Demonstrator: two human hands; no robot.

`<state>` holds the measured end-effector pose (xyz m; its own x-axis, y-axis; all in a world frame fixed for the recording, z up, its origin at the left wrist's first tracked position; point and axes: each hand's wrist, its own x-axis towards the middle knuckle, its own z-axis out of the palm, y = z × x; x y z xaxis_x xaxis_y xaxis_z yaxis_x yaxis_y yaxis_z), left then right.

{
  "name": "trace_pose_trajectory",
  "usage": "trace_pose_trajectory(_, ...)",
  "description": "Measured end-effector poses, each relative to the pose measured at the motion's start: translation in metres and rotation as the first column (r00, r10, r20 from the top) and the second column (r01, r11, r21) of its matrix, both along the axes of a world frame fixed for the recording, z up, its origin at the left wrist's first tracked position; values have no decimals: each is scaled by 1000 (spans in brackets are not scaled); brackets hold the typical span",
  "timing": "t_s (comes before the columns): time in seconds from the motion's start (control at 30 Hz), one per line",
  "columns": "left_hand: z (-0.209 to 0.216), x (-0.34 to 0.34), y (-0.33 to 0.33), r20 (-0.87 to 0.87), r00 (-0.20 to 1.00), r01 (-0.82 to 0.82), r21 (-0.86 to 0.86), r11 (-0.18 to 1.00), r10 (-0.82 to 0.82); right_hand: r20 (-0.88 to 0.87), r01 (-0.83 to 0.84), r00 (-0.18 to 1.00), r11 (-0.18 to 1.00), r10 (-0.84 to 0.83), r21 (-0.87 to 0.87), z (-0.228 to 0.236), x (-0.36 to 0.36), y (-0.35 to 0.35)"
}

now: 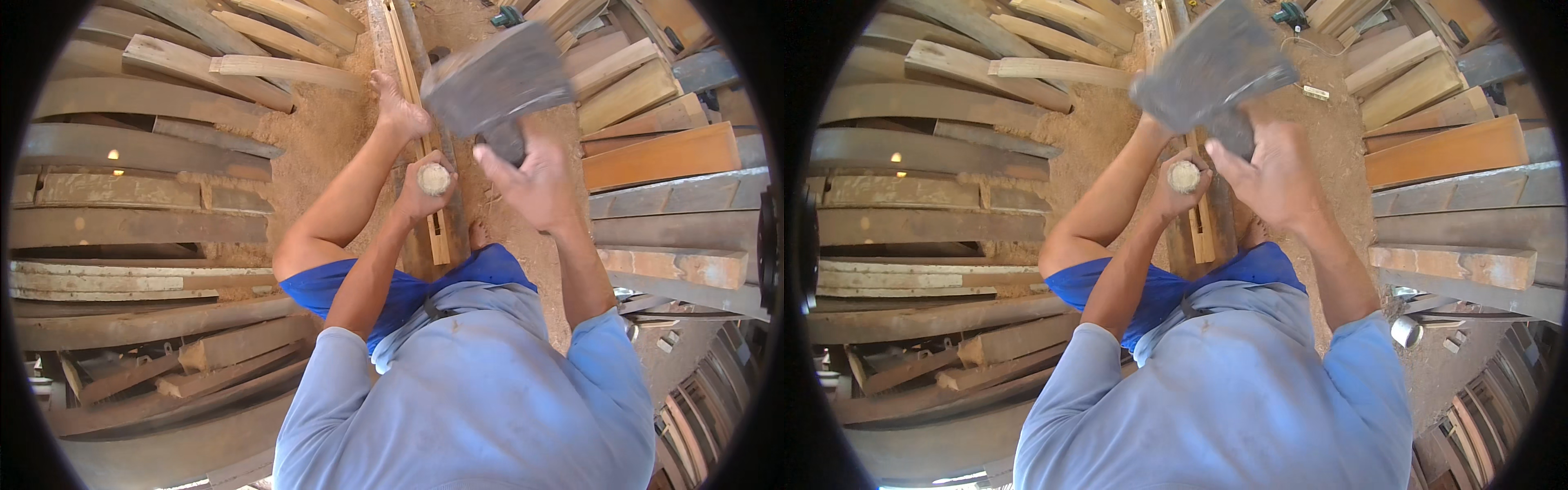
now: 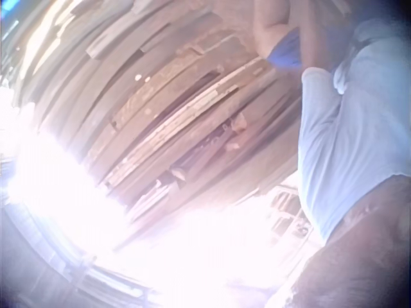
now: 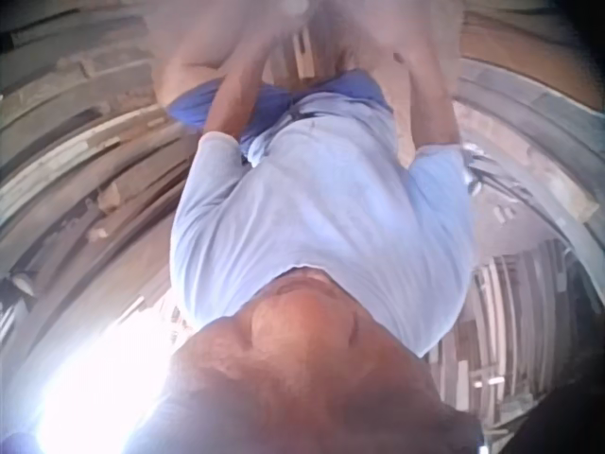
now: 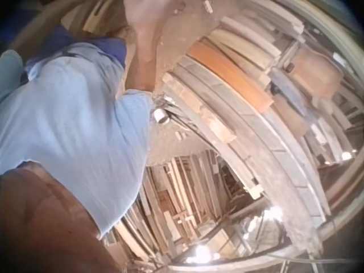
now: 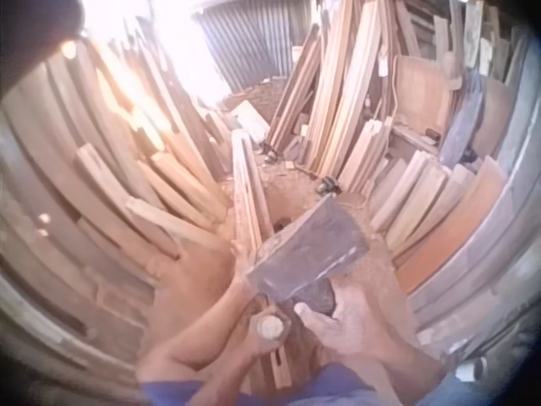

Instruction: The person carves a slot into a wooden beam using a chisel and a heavy metal tool as a mallet, then moves several wooden planks around the workshop.

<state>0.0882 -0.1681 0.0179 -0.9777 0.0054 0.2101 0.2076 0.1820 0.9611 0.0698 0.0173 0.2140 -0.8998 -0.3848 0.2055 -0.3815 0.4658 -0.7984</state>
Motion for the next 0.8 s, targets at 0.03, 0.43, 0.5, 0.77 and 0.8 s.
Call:
trace_pose_trajectory(0.03,0,-3,-1,-3,1000,13,12,1000,-13,-51,31,998,988,-39,-152,11,1,-7)
trace_pose_trajectory(0.43,5,-30,-2,-9,996,-82,107,991,84,178,-164,975,967,130,194,-49,11,29)
trace_pose_trajectory(0.5,5,-48,-12,109,988,-128,221,967,106,172,-131,976,991,135,-35,-39,20,23)
trace_pose_trajectory(0.77,37,-52,6,-2,998,-58,15,998,58,93,124,989,985,-114,-118,19,25,62)
trace_pose_trajectory(0.8,37,-51,7,22,998,-66,9,998,66,75,142,989,971,-130,-194,20,23,64)
